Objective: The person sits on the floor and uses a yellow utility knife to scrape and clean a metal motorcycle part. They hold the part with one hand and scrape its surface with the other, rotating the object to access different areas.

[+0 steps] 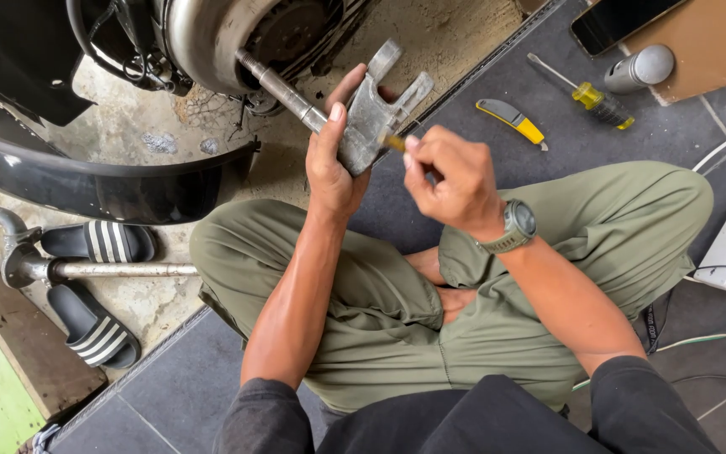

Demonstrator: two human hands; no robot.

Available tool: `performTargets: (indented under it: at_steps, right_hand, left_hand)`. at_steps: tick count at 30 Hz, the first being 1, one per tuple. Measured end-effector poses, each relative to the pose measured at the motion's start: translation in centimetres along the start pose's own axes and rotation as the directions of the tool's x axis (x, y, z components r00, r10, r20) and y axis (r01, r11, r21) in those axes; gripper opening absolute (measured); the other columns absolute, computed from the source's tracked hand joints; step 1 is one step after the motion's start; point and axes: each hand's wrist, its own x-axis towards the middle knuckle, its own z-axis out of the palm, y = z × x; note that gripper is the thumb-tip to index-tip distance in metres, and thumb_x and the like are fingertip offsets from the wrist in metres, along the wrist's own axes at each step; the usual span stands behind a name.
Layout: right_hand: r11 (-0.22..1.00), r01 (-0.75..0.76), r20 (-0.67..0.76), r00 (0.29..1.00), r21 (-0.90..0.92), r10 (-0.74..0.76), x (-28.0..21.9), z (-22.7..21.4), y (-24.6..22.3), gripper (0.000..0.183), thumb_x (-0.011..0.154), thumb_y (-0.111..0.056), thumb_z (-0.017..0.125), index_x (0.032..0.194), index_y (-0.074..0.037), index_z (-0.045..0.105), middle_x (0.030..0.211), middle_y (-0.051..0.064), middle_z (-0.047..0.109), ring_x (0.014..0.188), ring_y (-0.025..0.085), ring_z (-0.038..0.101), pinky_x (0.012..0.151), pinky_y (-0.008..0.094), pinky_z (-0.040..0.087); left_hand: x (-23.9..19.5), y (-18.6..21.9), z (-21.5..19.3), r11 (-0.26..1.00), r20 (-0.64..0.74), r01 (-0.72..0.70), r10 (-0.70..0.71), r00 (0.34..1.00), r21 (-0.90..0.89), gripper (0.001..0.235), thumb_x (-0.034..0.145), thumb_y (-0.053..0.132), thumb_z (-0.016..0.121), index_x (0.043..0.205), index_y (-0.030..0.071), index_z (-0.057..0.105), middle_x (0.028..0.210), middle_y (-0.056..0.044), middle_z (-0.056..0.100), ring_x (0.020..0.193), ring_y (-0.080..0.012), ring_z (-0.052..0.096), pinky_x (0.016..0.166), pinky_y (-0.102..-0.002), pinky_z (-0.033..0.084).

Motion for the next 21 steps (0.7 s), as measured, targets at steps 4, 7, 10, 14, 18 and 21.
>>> performTargets:
  at_steps: [4,7,10,14,18,21]
  right_hand:
    - [0.999,-0.030,-0.001,1.000,0.039,0.030,0.2,-0.3,0.0,0.013,0.102,0.005,0.059,0.091,0.004,0.052,0.079,0.018,0.055,0.059,0.026,0.048,0.051,0.035,0.037]
    - [0.994,-0.043,0.050,0.998,0.105,0.037,-0.6,0.0,0.3,0.014,0.104,-0.006,0.064,0.096,0.004,0.057,0.079,0.016,0.057,0.056,0.023,0.044,0.052,0.036,0.036]
    - [0.993,-0.108,0.058,0.993,0.056,0.105,-0.2,-1.0,0.9,0.016,0.106,-0.007,0.063,0.106,0.008,0.060,0.090,0.021,0.066,0.066,0.028,0.060,0.057,0.036,0.046]
    - [0.995,-0.094,0.089,0.992,0.022,0.092,0.1,-1.2,0.7,0.018,0.106,-0.010,0.062,0.107,0.007,0.059,0.096,0.021,0.068,0.074,0.032,0.066,0.062,0.038,0.052]
    - [0.991,-0.072,0.085,0.994,0.115,0.063,0.7,-1.2,0.7,0.012,0.108,-0.001,0.053,0.100,0.007,0.050,0.101,0.025,0.058,0.085,0.036,0.058,0.072,0.040,0.049]
    - [0.989,-0.049,0.090,0.995,0.143,0.036,1.3,-1.5,0.2,0.013,0.106,0.008,0.052,0.095,0.006,0.046,0.103,0.025,0.054,0.087,0.035,0.053,0.077,0.042,0.045]
  left_hand:
    - [0.0,0.1,0.2,0.999,-0.007,0.034,-0.034,0.999,-0.015,0.056,0.106,0.037,0.059,0.150,0.003,0.050,0.125,-0.024,0.069,0.111,-0.0270,0.067,0.090,-0.036,0.056]
    - [0.0,-0.1,0.2,0.999,-0.010,0.039,-0.039,0.999,-0.021,0.054,0.106,0.034,0.058,0.148,0.001,0.052,0.122,-0.023,0.069,0.110,-0.0283,0.067,0.094,-0.039,0.055]
    - [0.1,-0.3,0.2,1.000,0.010,0.021,-0.021,1.000,0.014,0.056,0.107,0.036,0.059,0.150,0.002,0.050,0.124,-0.022,0.069,0.110,-0.0254,0.067,0.093,-0.036,0.056]
    - [0.2,-0.4,0.1,0.999,-0.009,0.032,-0.032,0.999,0.028,0.057,0.105,0.037,0.059,0.149,0.002,0.051,0.121,-0.022,0.069,0.102,-0.0229,0.066,0.085,-0.033,0.055]
    - [0.1,-0.6,-0.1,0.998,-0.014,0.062,-0.063,0.998,-0.006,0.056,0.106,0.034,0.061,0.152,0.004,0.049,0.126,-0.019,0.068,0.113,-0.0253,0.067,0.098,-0.037,0.054]
    - [0.2,-0.5,0.1,0.994,-0.048,0.078,-0.075,0.996,0.081,0.052,0.105,0.034,0.060,0.148,0.005,0.054,0.127,-0.014,0.068,0.109,-0.0192,0.065,0.095,-0.031,0.052]
